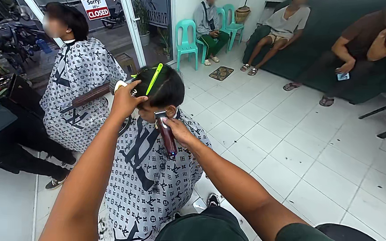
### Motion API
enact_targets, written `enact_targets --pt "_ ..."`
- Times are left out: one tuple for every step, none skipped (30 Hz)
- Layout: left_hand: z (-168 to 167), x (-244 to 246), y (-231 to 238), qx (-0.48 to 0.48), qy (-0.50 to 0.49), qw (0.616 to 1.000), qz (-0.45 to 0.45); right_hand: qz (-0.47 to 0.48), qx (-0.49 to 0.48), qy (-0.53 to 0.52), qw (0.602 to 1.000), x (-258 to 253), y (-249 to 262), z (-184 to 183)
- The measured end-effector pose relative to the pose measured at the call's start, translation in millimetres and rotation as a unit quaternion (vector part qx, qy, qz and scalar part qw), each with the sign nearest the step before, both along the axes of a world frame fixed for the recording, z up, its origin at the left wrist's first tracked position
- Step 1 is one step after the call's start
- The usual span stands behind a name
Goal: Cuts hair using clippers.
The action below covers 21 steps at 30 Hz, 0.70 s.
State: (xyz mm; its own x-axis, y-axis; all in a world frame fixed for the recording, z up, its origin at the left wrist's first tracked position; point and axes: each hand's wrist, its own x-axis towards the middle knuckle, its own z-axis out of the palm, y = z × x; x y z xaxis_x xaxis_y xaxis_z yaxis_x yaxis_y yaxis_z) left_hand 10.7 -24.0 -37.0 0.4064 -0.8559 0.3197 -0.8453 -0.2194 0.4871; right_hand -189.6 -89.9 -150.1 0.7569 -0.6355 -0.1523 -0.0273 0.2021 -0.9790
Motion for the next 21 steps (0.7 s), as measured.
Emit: enact_targets --pt "0.1 0.4 -0.3 0.002 -0.003 1.000 -0.002 -0.002 0.005 -0.006 1.000 0.7 -0.5 -1.2" --pt "0.7 0.8 -0.9 0.005 -0.005 1.000 -0.002 -0.004 0.004 -0.013 1.000 1.6 -1.0 -2.3" --pt "1.2 1.4 -1.4 0.006 -0.008 1.000 -0.003 -0.008 -0.002 -0.017 1.000 2.4 -0.9 -3.4" --pt "1.5 2.0 -2.0 0.007 -0.009 1.000 -0.004 -0.013 -0.009 -0.017 1.000 3.0 -0.1 -3.7" --pt "2.0 2.3 -2.3 0.009 -0.011 1.000 -0.006 -0.015 -0.013 -0.014 1.000 3.2 0.5 -3.7" --pt "2.5 2.3 -2.4 0.013 -0.013 1.000 -0.007 -0.014 -0.012 -0.009 1.000 3.2 0.7 -3.8" --pt "2.5 2.5 -2.7 0.015 -0.014 1.000 -0.007 -0.014 -0.011 -0.005 1.000 3.6 0.5 -4.0" --pt "2.4 2.5 -2.9 0.016 -0.013 1.000 -0.006 -0.014 -0.010 -0.006 1.000 3.8 0.5 -4.3" --pt "2.1 2.4 -3.0 0.016 -0.012 1.000 -0.006 -0.015 -0.009 -0.012 1.000 4.0 0.6 -4.8" --pt "1.9 2.3 -3.0 0.016 -0.011 1.000 -0.005 -0.017 -0.011 -0.016 1.000 4.0 0.5 -4.9" --pt "2.0 2.3 -3.0 0.014 -0.013 1.000 -0.006 -0.019 -0.017 -0.017 1.000 4.1 0.3 -4.2" --pt "2.6 2.9 -3.1 0.014 -0.015 1.000 -0.007 -0.021 -0.025 -0.012 0.999 4.2 -0.1 -2.9" --pt "3.2 3.1 -2.8 0.015 -0.018 1.000 -0.007 -0.019 -0.031 -0.004 0.999 3.9 -0.4 -1.3" --pt "3.4 3.3 -2.3 0.017 -0.021 1.000 -0.008 -0.016 -0.032 0.004 0.999 3.1 -0.3 0.0" --pt "3.1 3.6 -2.1 0.018 -0.023 1.000 -0.009 -0.016 -0.030 0.009 0.999 2.5 0.1 1.1" --pt "3.0 4.0 -2.0 0.018 -0.026 0.999 -0.011 -0.019 -0.029 0.007 0.999 2.4 0.5 1.3" --pt "2.8 4.3 -2.2 0.017 -0.029 0.999 -0.013 -0.022 -0.030 0.000 0.999 2.9 0.4 0.2" --pt "2.7 4.3 -2.2 0.018 -0.030 0.999 -0.012 -0.025 -0.037 -0.007 0.999 3.2 0.5 -1.2" --pt "2.9 3.9 -2.0 0.018 -0.027 0.999 -0.012 -0.027 -0.047 -0.009 0.999 3.4 0.9 -2.3" --pt "3.3 3.7 -1.9 0.016 -0.022 1.000 -0.011 -0.027 -0.056 -0.006 0.998 3.3 0.9 -2.9" --pt "3.8 3.6 -1.7 0.011 -0.018 1.000 -0.013 -0.025 -0.060 0.000 0.998 2.9 1.0 -2.3"
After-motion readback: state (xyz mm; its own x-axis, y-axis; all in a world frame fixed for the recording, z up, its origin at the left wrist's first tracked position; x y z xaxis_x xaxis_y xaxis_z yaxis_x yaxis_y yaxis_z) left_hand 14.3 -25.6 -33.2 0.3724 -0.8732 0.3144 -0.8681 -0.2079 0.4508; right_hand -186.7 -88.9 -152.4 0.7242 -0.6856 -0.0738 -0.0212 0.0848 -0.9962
